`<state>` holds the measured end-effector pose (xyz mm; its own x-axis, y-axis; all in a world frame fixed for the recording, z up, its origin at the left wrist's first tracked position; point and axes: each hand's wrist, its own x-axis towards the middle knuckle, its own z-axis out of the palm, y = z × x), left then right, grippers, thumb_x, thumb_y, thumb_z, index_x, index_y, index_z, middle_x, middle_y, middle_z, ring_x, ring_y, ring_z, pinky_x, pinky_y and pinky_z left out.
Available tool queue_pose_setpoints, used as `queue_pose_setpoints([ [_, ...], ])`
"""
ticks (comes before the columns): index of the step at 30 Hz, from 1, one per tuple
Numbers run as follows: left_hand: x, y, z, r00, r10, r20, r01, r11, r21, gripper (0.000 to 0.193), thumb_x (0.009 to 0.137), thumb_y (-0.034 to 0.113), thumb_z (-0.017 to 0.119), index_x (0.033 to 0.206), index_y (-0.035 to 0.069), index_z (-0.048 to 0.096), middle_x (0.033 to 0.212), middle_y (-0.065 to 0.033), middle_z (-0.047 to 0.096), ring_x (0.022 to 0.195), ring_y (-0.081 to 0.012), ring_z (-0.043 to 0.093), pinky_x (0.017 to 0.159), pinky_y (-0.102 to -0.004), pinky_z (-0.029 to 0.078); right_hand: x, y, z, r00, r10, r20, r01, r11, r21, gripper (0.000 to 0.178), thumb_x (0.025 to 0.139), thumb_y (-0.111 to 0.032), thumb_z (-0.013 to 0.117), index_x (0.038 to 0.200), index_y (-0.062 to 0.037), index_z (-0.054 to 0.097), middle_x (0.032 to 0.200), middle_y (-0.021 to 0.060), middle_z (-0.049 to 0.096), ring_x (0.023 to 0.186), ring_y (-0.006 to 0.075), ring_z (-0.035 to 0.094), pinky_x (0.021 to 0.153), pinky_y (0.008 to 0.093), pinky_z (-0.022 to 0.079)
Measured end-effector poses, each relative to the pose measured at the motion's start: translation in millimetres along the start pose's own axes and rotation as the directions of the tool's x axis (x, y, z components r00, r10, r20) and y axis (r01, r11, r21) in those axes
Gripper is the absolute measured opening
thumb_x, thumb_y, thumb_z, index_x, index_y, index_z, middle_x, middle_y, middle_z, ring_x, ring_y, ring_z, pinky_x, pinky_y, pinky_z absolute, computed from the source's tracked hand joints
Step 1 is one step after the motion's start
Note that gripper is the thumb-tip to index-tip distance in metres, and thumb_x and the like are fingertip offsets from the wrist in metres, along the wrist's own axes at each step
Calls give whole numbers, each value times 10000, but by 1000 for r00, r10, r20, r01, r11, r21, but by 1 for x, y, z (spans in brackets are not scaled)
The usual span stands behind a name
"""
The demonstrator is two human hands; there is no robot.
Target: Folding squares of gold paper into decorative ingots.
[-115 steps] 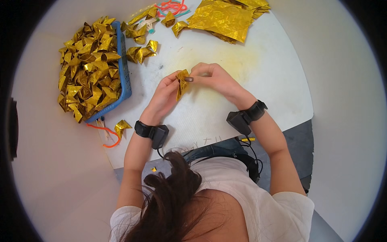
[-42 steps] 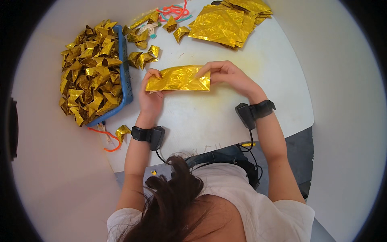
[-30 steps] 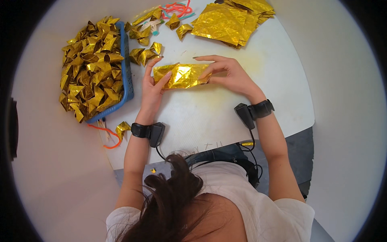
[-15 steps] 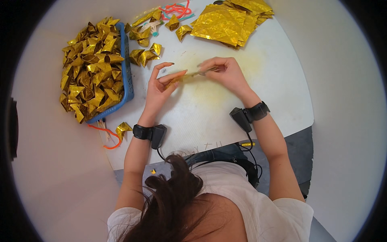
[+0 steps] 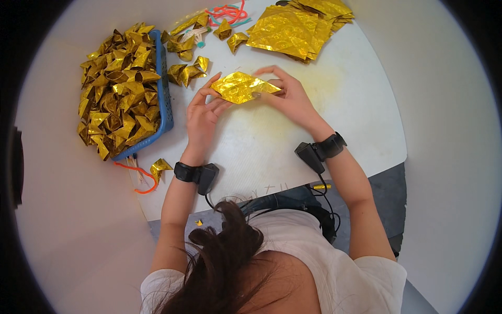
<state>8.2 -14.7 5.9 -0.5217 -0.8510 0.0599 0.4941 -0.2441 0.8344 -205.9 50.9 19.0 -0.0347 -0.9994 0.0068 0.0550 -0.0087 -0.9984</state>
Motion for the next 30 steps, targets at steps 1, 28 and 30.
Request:
queue_pose_setpoints([
  [1,-1,-3,2,1000,-4,-22,3,999,-33,239,834,-83,550,1063,-15,560,1436,-134,362,1125,-254,576,912,-345,517,0,2,-1,1000,0,2,0,1000,1,178,854,-32,609,1032,-28,600,878,6,635,804,40,578,724,186,464],
  [28,-11,-8,15,995,84,-57,-49,892,449,352,799,-110,624,1129,-3,561,1082,-157,666,1026,-194,636,926,-291,490,0,7,-5,917,-378,128,361,649,-670,238,906,-208,519,1022,-70,676,1277,107,516,1109,223,500,891,343,428],
  [30,-15,-5,19,999,29,32,-40,901,431,247,772,-128,623,995,-22,634,1066,-146,672,1048,-217,632,969,-317,466,0,10,-4,972,-234,21,217,858,-466,212,881,-203,581,969,-41,687,1281,99,479,1140,229,462,900,347,426],
])
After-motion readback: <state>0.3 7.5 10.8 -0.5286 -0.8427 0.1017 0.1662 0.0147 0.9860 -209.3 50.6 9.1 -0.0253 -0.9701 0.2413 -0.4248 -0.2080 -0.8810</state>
